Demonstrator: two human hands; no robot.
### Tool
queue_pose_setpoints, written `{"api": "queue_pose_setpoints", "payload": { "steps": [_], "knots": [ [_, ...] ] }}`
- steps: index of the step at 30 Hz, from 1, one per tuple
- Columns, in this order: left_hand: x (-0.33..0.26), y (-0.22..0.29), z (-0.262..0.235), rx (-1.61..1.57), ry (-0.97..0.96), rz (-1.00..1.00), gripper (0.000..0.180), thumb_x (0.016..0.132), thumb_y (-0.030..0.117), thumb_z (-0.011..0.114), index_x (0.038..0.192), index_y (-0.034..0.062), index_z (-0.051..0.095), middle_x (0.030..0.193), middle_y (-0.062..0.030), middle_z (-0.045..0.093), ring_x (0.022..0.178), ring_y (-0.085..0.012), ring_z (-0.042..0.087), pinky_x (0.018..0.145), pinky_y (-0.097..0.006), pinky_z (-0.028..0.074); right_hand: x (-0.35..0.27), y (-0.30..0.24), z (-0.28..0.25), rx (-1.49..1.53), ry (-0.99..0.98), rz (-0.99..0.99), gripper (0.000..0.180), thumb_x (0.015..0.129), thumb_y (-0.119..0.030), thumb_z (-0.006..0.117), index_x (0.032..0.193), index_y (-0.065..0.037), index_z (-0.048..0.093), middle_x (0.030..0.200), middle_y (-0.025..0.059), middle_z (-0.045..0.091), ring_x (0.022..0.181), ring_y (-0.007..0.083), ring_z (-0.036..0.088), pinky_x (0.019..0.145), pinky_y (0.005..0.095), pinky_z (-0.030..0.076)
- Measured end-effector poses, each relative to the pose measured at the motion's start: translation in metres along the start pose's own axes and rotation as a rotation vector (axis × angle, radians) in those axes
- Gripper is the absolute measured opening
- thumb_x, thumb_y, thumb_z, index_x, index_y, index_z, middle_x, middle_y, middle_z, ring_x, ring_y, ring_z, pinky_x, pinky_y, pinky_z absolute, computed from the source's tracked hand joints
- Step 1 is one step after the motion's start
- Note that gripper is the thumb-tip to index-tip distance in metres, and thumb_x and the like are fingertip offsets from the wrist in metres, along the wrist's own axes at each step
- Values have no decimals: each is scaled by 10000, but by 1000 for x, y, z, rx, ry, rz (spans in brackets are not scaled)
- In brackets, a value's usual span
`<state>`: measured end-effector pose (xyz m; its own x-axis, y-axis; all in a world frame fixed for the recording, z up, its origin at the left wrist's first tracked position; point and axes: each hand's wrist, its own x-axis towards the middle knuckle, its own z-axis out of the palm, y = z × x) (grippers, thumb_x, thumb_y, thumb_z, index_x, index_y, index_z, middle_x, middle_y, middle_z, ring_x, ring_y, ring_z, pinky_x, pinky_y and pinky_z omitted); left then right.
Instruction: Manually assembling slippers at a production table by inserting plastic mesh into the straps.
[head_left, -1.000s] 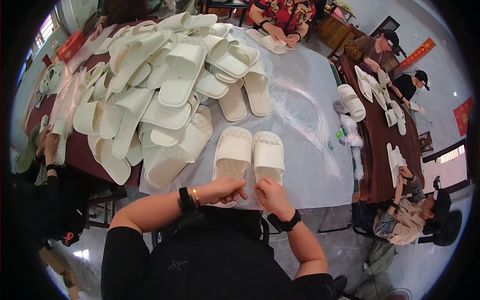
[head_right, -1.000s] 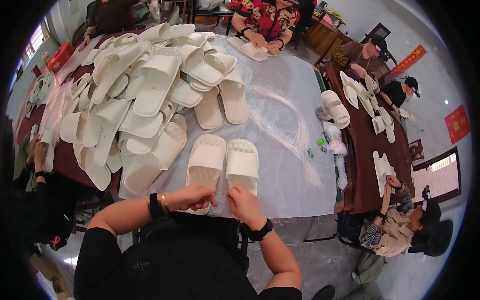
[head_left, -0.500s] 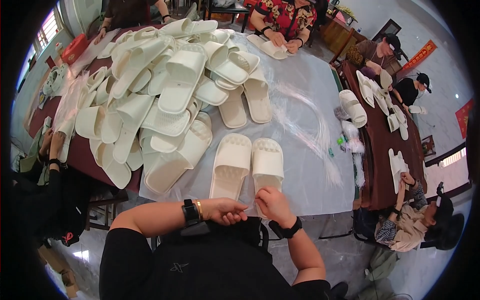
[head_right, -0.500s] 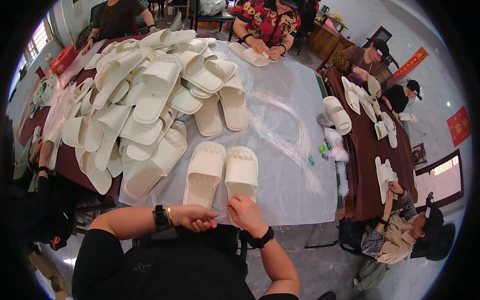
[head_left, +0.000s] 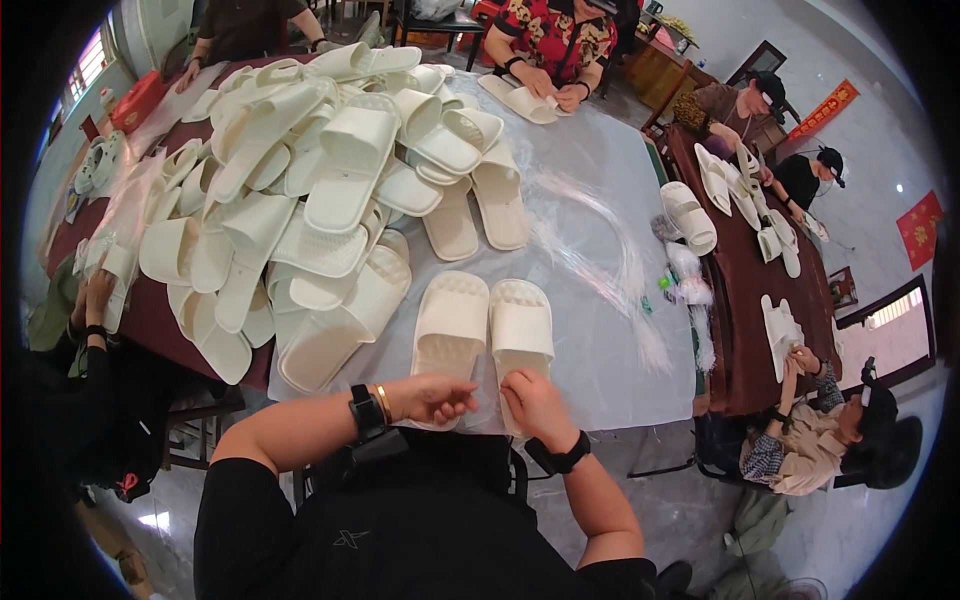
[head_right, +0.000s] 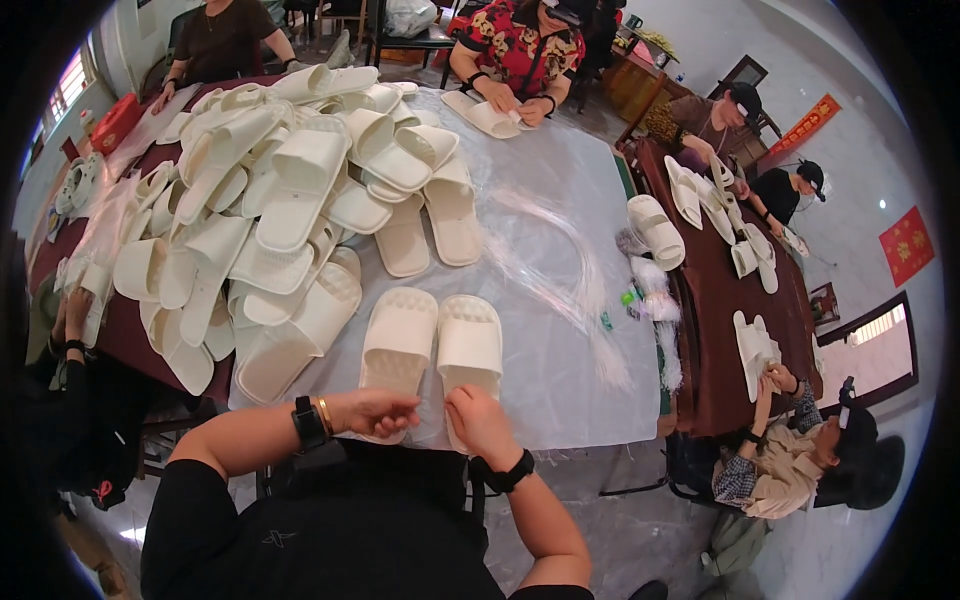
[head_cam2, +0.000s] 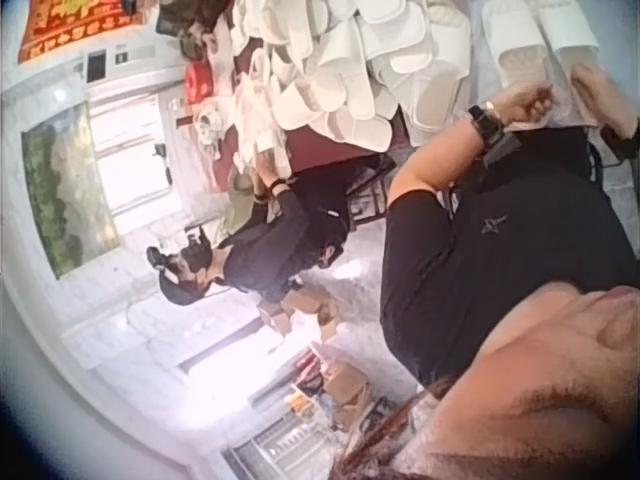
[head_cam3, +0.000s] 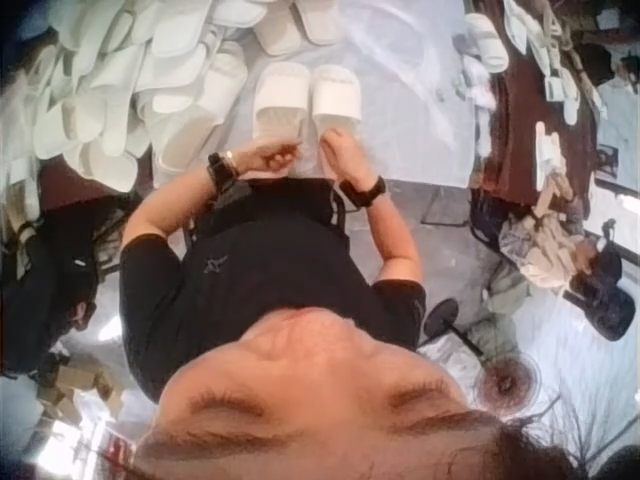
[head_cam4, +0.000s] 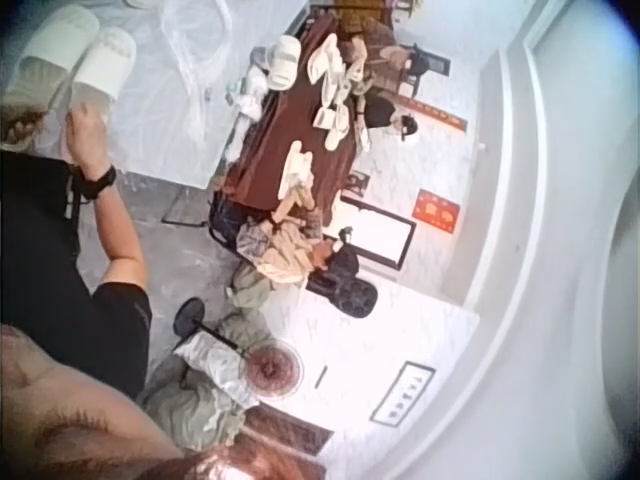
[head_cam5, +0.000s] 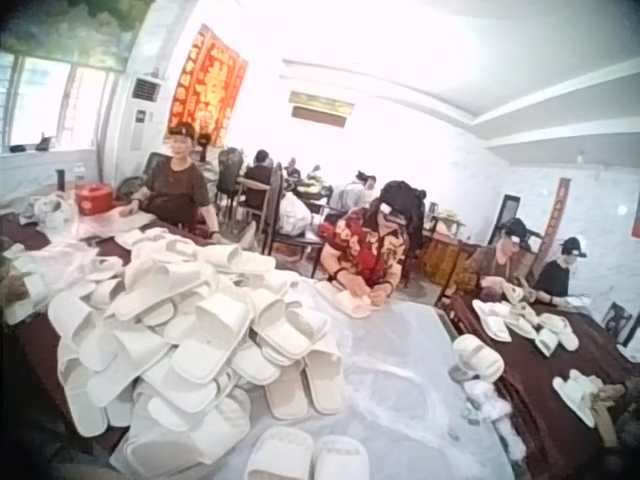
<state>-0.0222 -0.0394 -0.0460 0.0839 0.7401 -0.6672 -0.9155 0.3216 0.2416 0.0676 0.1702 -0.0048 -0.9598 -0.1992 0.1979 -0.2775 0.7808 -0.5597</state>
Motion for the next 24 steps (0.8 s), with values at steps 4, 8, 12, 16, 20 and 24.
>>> {"api": "queue_pose_setpoints", "payload": {
  "steps": [4,8,12,16,20,24],
  "knots": [
    [-8,17,2,115,220,373,266,958,258,547,1108,38,554,724,11,548,551,-54,444,495,-200,370,10,3,7,23,132,11,92,813,-28,610,903,-27,588,932,140,618,845,353,608,722,405,512],
    [-21,19,4,271,357,524,379,941,246,562,1228,6,503,769,-17,583,560,-74,474,494,-215,389,14,4,6,8,141,7,131,813,-22,612,943,-21,598,1015,155,631,898,357,619,763,403,520],
    [-35,16,2,496,542,647,415,933,256,557,1238,-22,512,795,-61,623,575,-106,530,518,-243,438,12,9,8,-1,83,-3,229,807,-25,615,1035,-19,596,1115,183,615,973,364,614,799,408,524],
    [-64,23,13,906,741,621,320,917,262,565,1022,-29,645,718,-95,652,594,-152,604,554,-294,483,12,10,6,24,19,4,292,800,-26,617,1089,-13,577,1157,198,592,998,375,601,812,418,520],
    [-52,31,-12,1118,936,926,291,880,265,602,898,-17,669,707,-165,659,645,-290,651,593,-388,498,16,10,7,40,3,1,331,790,-28,623,1116,-9,564,1159,199,583,994,388,593,817,421,514],
    [-60,55,-4,1126,1067,1095,276,859,258,615,891,-12,659,759,-210,655,710,-381,637,649,-441,498,19,6,6,64,5,-4,369,783,-18,624,1145,-10,552,1167,195,567,989,397,585,810,428,508]
  ]
}}
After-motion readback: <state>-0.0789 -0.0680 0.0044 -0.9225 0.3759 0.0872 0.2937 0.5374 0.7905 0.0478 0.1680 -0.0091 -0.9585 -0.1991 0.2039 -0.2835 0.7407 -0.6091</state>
